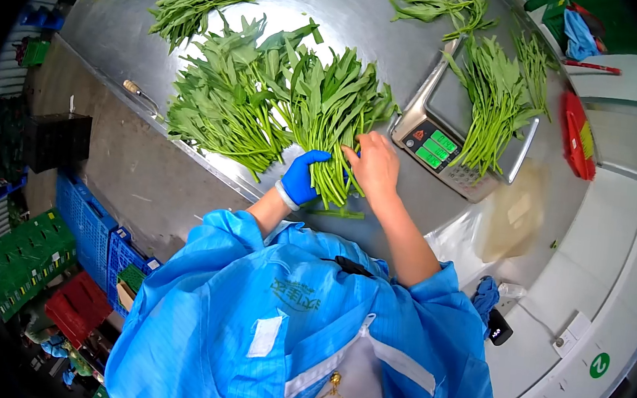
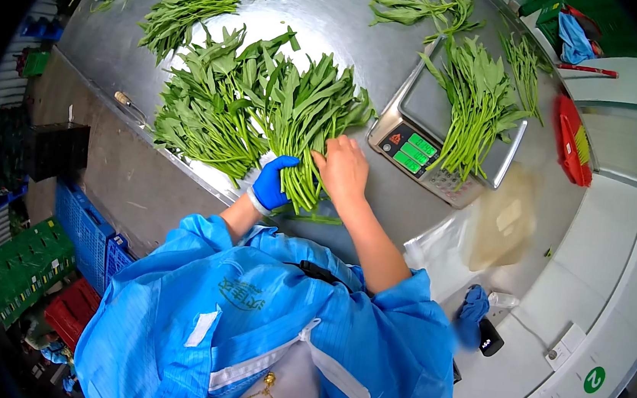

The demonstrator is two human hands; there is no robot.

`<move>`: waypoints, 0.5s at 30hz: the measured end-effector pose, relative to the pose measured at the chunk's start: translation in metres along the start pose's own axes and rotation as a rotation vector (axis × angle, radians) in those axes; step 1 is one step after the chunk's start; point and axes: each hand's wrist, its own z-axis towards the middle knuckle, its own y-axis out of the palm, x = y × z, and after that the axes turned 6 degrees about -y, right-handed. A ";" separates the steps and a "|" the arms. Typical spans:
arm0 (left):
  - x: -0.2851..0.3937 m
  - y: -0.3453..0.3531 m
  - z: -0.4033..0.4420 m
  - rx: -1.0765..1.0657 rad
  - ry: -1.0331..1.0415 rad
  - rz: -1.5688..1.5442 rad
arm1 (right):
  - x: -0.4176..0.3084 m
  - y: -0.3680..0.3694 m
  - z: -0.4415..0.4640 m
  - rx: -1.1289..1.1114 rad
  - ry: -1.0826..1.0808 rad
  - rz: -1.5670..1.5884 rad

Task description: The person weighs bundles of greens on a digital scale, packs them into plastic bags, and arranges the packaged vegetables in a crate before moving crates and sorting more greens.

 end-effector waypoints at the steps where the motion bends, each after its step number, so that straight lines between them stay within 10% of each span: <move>1: 0.000 0.002 -0.003 -0.046 -0.015 -0.006 | -0.002 -0.001 -0.001 -0.020 0.000 -0.077; 10: -0.003 -0.008 0.000 -0.090 -0.004 -0.083 | 0.001 0.011 0.000 0.035 -0.038 -0.050; 15: -0.005 0.012 -0.003 -0.113 0.030 -0.039 | 0.013 0.005 -0.002 -0.059 0.298 0.690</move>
